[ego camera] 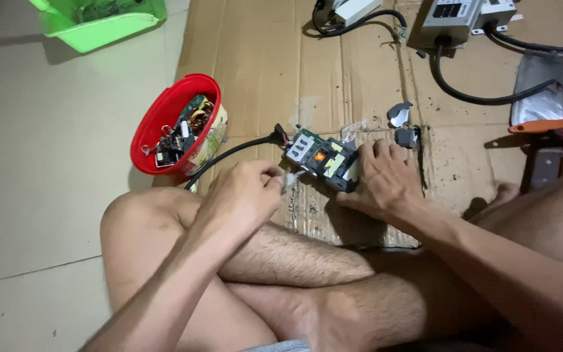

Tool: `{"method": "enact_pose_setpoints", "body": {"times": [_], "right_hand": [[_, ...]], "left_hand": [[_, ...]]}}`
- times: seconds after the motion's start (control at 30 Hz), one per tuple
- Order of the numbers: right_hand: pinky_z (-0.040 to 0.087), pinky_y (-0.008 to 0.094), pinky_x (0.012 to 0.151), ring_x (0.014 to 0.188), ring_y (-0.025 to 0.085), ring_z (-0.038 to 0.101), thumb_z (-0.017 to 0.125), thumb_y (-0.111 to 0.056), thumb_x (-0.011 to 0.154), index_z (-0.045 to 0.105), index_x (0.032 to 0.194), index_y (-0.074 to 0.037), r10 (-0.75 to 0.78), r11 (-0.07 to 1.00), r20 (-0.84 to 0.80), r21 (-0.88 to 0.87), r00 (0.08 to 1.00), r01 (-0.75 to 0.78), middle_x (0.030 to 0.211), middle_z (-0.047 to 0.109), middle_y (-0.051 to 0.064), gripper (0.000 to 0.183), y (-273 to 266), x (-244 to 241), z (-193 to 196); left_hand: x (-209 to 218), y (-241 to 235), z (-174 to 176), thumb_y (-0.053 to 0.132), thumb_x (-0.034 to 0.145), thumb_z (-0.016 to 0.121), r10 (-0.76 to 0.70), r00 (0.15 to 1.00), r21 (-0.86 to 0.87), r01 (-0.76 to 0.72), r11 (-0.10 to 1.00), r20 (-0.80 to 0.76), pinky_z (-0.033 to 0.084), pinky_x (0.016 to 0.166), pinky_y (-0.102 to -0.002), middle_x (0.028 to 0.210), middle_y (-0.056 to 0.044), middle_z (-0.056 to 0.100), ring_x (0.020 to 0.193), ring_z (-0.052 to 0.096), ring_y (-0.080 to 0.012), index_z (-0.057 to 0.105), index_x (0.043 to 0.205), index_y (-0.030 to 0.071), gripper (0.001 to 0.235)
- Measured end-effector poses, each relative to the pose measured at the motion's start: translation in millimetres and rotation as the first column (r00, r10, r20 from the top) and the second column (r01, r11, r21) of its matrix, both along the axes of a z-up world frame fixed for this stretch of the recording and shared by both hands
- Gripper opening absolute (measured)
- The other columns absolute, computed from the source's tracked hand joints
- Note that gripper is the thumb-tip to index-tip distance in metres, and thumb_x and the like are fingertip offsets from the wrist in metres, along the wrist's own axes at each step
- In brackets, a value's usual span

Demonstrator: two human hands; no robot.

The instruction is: The person sits on a cardboard sheet and uses a screwdriver to remove screws from a black electronic device. They detach the casing to expose the internal circuit board and components, then continue to manipulate the device and its parts.

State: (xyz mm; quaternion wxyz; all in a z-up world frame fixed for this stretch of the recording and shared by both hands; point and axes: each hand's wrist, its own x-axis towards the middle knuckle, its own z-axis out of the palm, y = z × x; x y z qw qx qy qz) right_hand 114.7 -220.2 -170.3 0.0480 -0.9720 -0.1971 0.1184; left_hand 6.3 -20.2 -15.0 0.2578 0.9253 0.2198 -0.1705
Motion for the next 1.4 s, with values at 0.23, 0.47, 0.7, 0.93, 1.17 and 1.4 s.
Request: {"method": "enact_pose_setpoints", "body": {"times": [0.23, 0.47, 0.7, 0.93, 1.17, 1.4], "right_hand": [[0.051, 0.057, 0.099, 0.132, 0.036, 0.050, 0.073, -0.076, 0.074, 0.047, 0.129, -0.007, -0.030, 1.000, -0.049, 0.001, 0.998, 0.030, 0.132, 0.051, 0.018, 0.092, 11, -15, 30], [0.051, 0.053, 0.100, 0.127, 0.033, 0.053, 0.068, -0.076, 0.080, 0.044, 0.128, -0.010, -0.020, 0.998, -0.055, -0.063, 0.998, 0.016, 0.124, 0.050, 0.013, 0.085, 13, -11, 19], [0.049, 0.052, 0.103, 0.125, 0.032, 0.054, 0.068, -0.077, 0.080, 0.045, 0.129, -0.010, 0.031, 0.983, -0.033, -0.179, 0.999, -0.037, 0.123, 0.049, 0.013, 0.086, 20, -24, 59], [0.049, 0.053, 0.101, 0.127, 0.034, 0.052, 0.062, -0.086, 0.078, 0.041, 0.125, -0.010, 0.080, 0.989, -0.059, -0.121, 0.995, -0.087, 0.118, 0.047, 0.010, 0.092, 14, -4, 26], [0.051, 0.054, 0.098, 0.126, 0.034, 0.054, 0.064, -0.087, 0.071, 0.041, 0.122, -0.010, 0.142, 0.983, -0.041, -0.112, 0.989, -0.146, 0.118, 0.052, 0.011, 0.095, 6, 20, -6], [0.050, 0.059, 0.099, 0.131, 0.040, 0.051, 0.068, -0.083, 0.071, 0.041, 0.126, -0.007, 0.163, 0.984, -0.139, -0.050, 0.977, -0.171, 0.120, 0.052, 0.014, 0.099, 8, 20, 16]], "left_hand": [[38, -6, -5, 0.024, 0.087, 0.052, -0.149, 0.989, 0.051, 0.149, 0.988, 0.005, 0.055, 0.093, -0.049, 0.109, -0.019, 0.075, 0.113, 0.068, -0.0420, 0.080, 0.107, 0.017, 0.035], [67, -10, -17, 0.025, 0.090, 0.059, -0.200, 0.967, 0.106, 0.218, 0.970, -0.157, 0.054, 0.095, -0.056, 0.104, -0.023, 0.073, 0.107, 0.070, -0.0401, 0.076, 0.110, 0.007, 0.033], [89, -17, -80, 0.012, 0.095, 0.051, -0.711, 0.702, 0.534, 0.586, 0.610, 0.042, 0.059, 0.081, -0.053, 0.086, -0.019, 0.074, 0.094, 0.075, -0.0388, 0.077, 0.098, 0.000, 0.029], [89, 5, -51, 0.021, 0.084, 0.063, -0.367, 0.903, 0.170, 0.406, 0.898, -0.222, 0.058, 0.075, -0.050, 0.084, -0.018, 0.075, 0.088, 0.074, -0.0380, 0.080, 0.095, 0.006, 0.025], [61, 6, -6, 0.024, 0.091, 0.058, -0.289, 0.949, 0.006, 0.292, 0.956, -0.128, 0.057, 0.086, -0.047, 0.105, -0.011, 0.078, 0.104, 0.073, -0.0336, 0.081, 0.106, 0.019, 0.028], [19, 7, -39, 0.021, 0.101, 0.054, -0.203, 0.976, -0.118, 0.212, 0.970, 0.080, 0.057, 0.096, -0.049, 0.107, -0.016, 0.077, 0.097, 0.075, -0.0321, 0.074, 0.121, 0.010, 0.031]]}}
